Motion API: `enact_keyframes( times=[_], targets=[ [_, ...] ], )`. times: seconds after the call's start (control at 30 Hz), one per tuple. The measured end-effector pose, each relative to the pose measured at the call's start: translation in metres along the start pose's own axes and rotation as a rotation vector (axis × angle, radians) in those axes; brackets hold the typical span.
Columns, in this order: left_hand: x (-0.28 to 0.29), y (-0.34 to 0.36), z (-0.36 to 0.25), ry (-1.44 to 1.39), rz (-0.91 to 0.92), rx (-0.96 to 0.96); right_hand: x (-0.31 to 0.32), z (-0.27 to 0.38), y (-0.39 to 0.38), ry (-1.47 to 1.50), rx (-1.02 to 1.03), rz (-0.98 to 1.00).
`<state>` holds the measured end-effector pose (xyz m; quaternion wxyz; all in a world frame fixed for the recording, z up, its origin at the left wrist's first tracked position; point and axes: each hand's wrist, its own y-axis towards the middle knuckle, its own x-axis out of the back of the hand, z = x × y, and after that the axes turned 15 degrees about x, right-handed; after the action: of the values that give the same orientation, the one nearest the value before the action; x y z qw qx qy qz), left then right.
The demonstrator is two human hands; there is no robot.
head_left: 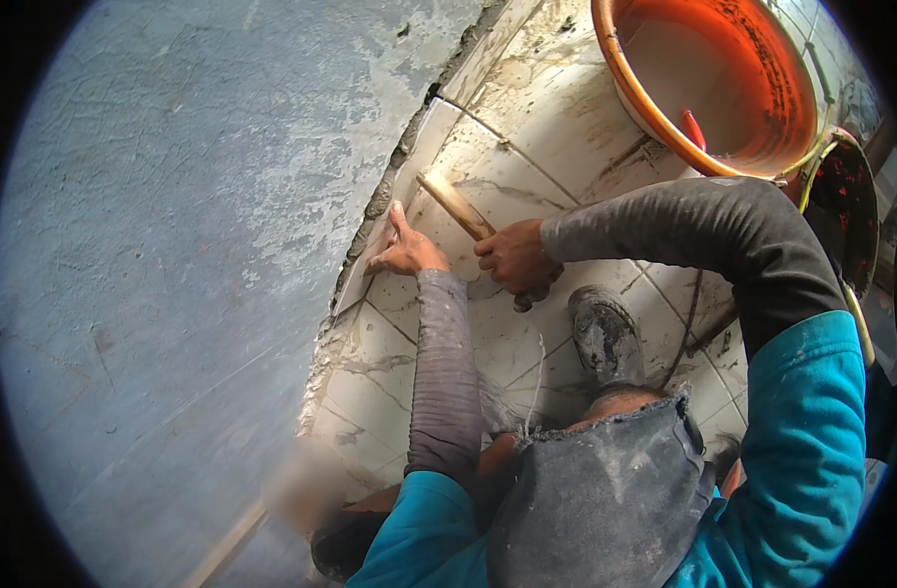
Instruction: Installing a tile baseboard along the bottom of a wall using mortar, a trowel, and a hammer.
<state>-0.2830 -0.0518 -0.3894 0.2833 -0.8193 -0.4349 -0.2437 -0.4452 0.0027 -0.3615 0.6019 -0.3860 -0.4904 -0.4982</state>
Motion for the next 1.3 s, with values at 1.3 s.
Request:
enact_keyframes(
  times=[1.3],
  targets=[
    [-0.003,-0.003,0.001,-0.248,0.116,0.043,-0.015,0.008,0.011,-0.04,-0.065,-0.194]
  ],
)
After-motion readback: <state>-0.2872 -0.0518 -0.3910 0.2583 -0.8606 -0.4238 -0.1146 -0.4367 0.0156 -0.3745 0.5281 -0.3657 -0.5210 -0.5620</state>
